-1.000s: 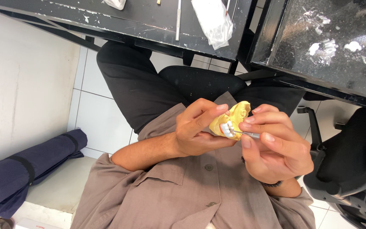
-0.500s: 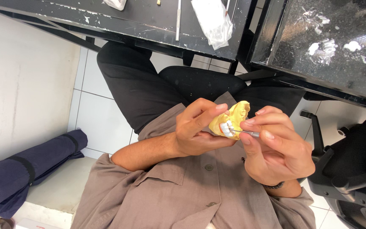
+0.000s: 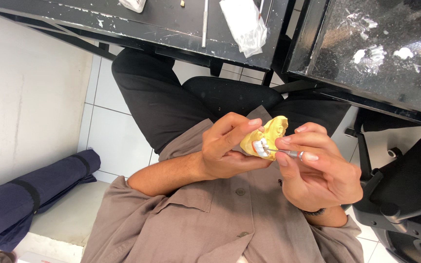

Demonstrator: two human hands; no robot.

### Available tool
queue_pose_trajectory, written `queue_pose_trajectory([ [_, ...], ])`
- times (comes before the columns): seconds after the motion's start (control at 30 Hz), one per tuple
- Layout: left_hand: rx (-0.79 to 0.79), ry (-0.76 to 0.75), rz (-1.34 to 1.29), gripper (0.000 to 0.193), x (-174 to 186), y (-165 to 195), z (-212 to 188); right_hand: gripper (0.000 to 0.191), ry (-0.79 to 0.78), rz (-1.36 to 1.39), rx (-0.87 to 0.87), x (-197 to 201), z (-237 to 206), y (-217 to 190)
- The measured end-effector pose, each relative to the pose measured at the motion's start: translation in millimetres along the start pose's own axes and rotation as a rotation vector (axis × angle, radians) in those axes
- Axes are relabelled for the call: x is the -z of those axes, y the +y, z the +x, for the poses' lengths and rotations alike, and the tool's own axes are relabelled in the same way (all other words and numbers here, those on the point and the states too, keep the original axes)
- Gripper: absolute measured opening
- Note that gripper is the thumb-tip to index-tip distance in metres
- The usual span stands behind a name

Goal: The person holds a yellow dental stone model with a partial denture and uses a fine brush to apply and shape white ceramic material on the prosthetic teeth, working over the model while seated. They periodically reload the brush and rotate the model to reach different surfaces.

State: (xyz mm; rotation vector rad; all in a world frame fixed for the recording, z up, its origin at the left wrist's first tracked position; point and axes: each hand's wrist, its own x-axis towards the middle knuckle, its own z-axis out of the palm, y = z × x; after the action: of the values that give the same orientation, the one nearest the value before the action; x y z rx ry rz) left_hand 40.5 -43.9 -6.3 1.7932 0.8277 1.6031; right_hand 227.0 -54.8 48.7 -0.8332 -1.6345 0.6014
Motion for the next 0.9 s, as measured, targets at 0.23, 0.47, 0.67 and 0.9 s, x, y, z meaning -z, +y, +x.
queue_pose_trajectory([
  [0.23,0.002,-0.029,-0.027,0.085,0.6,-1.6,1.0,0.038,-0.003,-0.021,0.008,-1.4,3.7,-4.6],
  [0.47,-0.009,-0.018,-0.011,0.083,1.6,1.8,3.6,0.042,-0.017,-0.015,0.022,2.1,-0.3,-2.8],
  [0.67,-0.046,-0.010,0.001,0.081,-0.8,2.0,6.3,0.040,0.092,0.033,0.018,9.7,-12.4,-1.8],
  [0.9,-0.093,-0.071,-0.122,0.082,2.8,0.2,9.1,0.038,0.364,0.057,0.130,28.1,-21.1,3.5],
])
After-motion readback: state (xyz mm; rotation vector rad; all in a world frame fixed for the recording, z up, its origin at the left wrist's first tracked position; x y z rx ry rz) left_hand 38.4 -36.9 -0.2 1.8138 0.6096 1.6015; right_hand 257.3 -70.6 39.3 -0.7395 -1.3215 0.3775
